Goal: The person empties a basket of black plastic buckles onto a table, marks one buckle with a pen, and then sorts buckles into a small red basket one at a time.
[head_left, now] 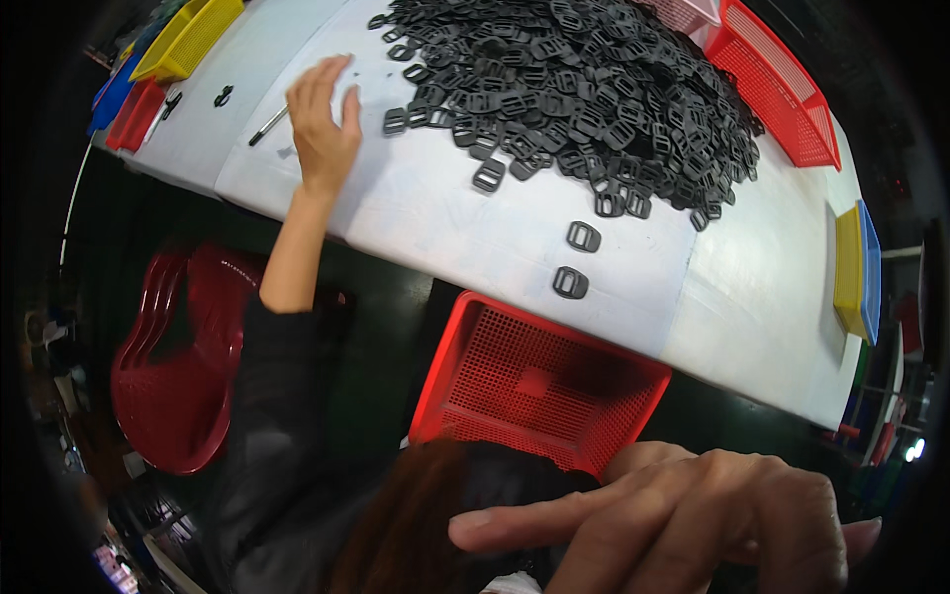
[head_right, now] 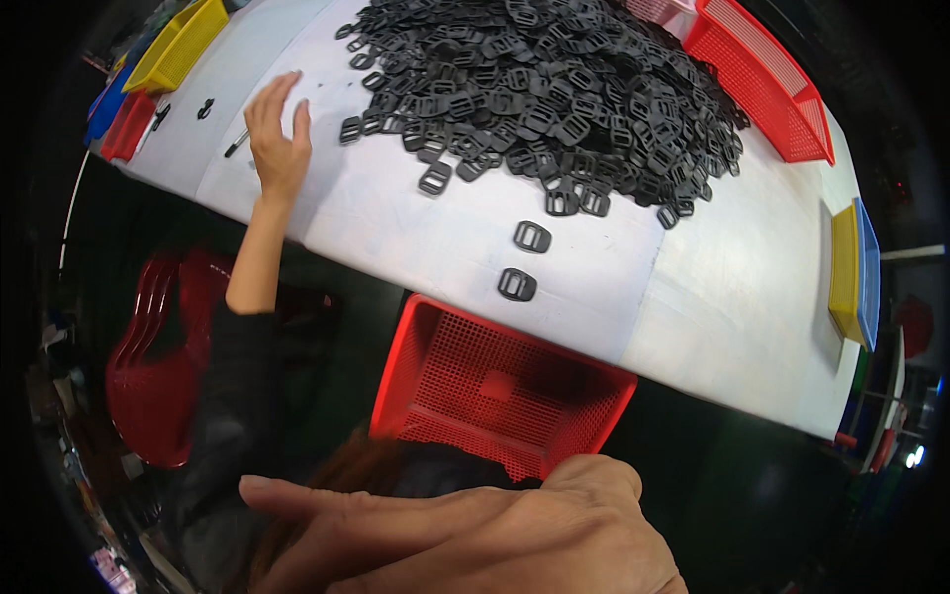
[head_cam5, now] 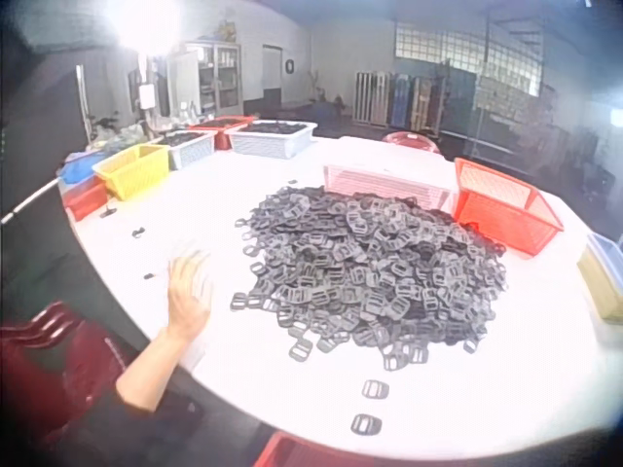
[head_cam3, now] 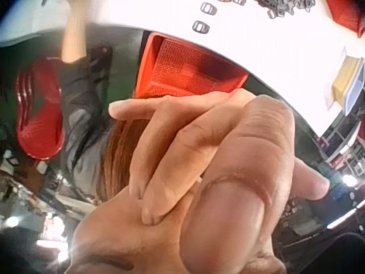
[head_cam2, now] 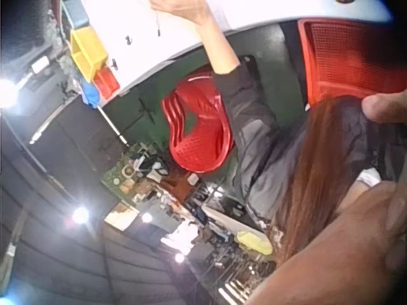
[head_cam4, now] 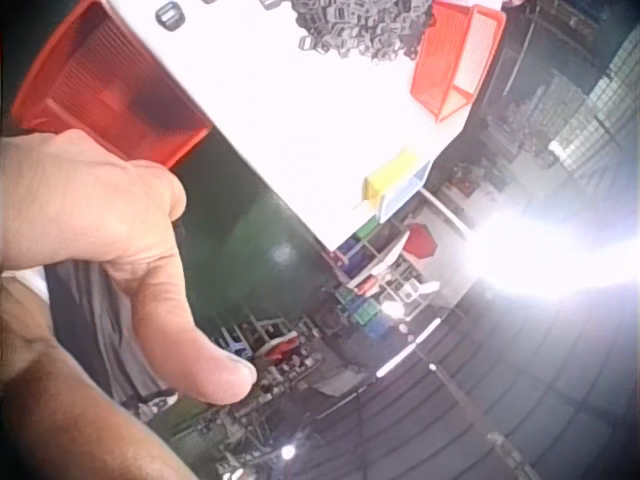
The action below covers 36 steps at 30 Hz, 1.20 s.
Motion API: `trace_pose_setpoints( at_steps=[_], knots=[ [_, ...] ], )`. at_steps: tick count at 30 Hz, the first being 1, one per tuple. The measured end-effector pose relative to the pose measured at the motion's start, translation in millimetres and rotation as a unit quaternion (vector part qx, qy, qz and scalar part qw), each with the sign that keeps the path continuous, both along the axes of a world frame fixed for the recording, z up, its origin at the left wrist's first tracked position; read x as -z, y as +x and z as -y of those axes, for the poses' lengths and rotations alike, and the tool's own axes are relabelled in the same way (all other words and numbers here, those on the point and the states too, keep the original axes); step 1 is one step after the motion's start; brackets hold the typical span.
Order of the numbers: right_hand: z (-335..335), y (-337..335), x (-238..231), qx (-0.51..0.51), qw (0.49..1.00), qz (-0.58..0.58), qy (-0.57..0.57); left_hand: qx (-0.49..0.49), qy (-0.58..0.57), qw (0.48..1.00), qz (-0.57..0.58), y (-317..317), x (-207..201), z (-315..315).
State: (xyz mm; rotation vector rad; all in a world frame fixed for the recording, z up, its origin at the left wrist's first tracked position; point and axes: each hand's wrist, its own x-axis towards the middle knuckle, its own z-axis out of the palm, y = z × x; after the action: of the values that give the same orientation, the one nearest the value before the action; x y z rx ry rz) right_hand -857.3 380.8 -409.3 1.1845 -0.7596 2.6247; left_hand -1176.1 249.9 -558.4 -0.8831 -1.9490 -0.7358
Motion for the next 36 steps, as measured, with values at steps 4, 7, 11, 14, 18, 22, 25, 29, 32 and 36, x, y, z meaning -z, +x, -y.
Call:
trace_pose_setpoints(
  at_steps=[4,7,11,14,18,22,25,29,32,36],
  knots=[
    [-35,26,10,0.052,0.998,0.003,0.030,0.326,-0.079,0.928,0.163,134,-3,-71],
    [-61,54,17,0.107,0.992,0.017,0.068,0.385,-0.149,0.883,0.223,170,9,-100],
    [-107,108,39,0.315,0.927,0.136,0.151,0.371,-0.219,0.860,0.273,189,21,-126],
    [-135,142,75,0.438,0.845,0.250,0.179,0.351,-0.260,0.847,0.302,200,23,-130],
    [-153,155,109,0.548,0.734,0.338,0.217,0.370,-0.273,0.831,0.314,202,16,-131],
    [-157,135,135,0.563,0.650,0.395,0.322,0.337,-0.279,0.862,0.256,233,19,-150],
    [-155,111,152,0.633,0.537,0.319,0.457,0.273,-0.186,0.914,0.236,261,17,-156],
    [-150,90,165,0.634,0.500,0.270,0.524,0.288,-0.114,0.906,0.288,249,25,-142],
    [-145,73,168,0.613,0.508,0.241,0.555,0.322,-0.170,0.896,0.255,240,23,-140],
    [-132,59,172,0.610,0.465,0.225,0.601,0.318,-0.176,0.899,0.244,236,24,-133]
  ],
)
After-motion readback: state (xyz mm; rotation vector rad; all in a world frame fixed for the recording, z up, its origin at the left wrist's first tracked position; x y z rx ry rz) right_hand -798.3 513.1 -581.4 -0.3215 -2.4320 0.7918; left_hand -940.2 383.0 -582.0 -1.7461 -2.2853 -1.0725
